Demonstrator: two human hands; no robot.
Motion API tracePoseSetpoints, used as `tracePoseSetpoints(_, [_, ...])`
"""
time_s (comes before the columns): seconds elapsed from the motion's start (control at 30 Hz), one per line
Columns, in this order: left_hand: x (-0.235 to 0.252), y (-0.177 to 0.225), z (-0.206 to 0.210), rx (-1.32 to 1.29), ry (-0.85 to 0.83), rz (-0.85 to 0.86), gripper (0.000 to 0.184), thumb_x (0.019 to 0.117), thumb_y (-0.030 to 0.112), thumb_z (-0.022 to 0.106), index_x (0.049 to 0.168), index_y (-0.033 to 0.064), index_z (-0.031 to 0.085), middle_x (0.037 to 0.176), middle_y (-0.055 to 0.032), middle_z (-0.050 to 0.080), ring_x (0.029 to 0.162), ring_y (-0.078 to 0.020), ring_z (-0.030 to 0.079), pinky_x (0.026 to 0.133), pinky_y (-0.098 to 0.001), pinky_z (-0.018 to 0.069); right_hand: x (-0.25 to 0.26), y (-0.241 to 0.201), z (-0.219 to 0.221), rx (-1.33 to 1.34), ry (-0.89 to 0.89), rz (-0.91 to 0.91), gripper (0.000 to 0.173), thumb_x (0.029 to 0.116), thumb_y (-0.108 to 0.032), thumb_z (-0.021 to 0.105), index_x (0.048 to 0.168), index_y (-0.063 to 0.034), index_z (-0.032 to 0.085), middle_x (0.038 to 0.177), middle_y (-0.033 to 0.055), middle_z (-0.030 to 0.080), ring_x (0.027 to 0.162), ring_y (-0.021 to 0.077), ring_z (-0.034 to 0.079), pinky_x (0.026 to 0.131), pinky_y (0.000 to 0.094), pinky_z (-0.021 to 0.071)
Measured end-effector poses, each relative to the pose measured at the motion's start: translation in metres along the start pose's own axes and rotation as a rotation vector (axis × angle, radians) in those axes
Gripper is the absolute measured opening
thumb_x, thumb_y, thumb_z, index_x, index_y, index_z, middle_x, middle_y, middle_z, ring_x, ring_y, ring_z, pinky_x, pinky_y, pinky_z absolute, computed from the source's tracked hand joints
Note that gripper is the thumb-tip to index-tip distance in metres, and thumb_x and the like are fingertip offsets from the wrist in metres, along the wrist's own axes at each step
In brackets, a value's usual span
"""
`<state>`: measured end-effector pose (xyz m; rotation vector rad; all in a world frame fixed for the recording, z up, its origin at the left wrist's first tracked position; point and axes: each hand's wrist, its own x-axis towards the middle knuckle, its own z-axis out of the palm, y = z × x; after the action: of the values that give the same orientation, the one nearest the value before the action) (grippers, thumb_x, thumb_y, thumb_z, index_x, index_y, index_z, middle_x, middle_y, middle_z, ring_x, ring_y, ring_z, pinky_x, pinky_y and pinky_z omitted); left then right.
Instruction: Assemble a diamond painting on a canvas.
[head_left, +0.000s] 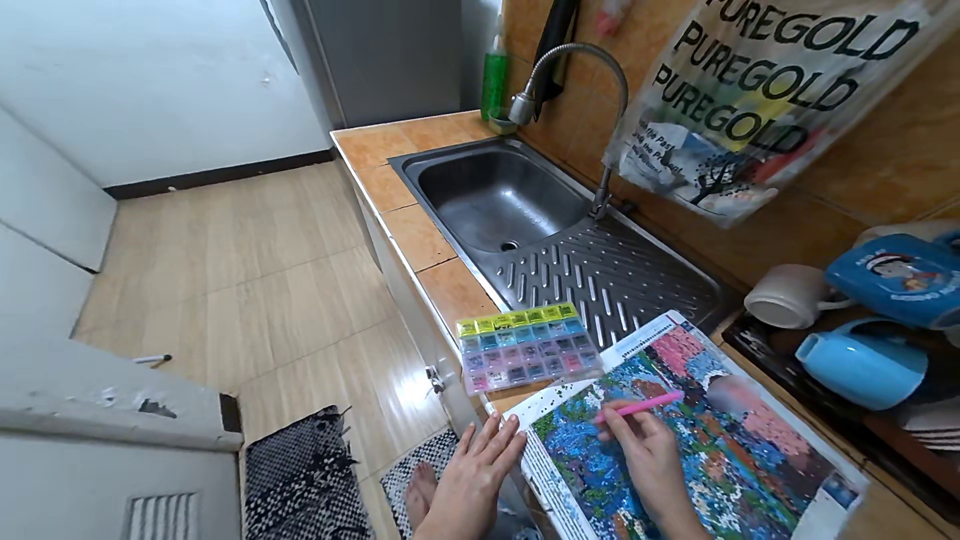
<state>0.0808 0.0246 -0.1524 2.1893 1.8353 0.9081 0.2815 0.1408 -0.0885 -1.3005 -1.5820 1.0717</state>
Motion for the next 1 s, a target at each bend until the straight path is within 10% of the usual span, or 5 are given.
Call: tracePoseSetpoints(1.0, [0.000, 0.001, -0.002, -0.012, -0.011, -0.013, 0.064, 0.0749, -0.017, 0.062, 0.133, 0.0098, 0.068, 0.143, -0.0111, 0.062, 0.133, -0.0380, 0.058, 0.099, -0.0628, 0.0504, -0.036, 0.011, 0.002, -0.145, -0.074, -0.082, 0.019, 0.0952, -0.004, 0.058, 0.099, 0.0102, 0.069, 0.090, 0.0135, 0.070, 0.075, 0.0083, 0.068, 0.070, 0.0219, 0.0583])
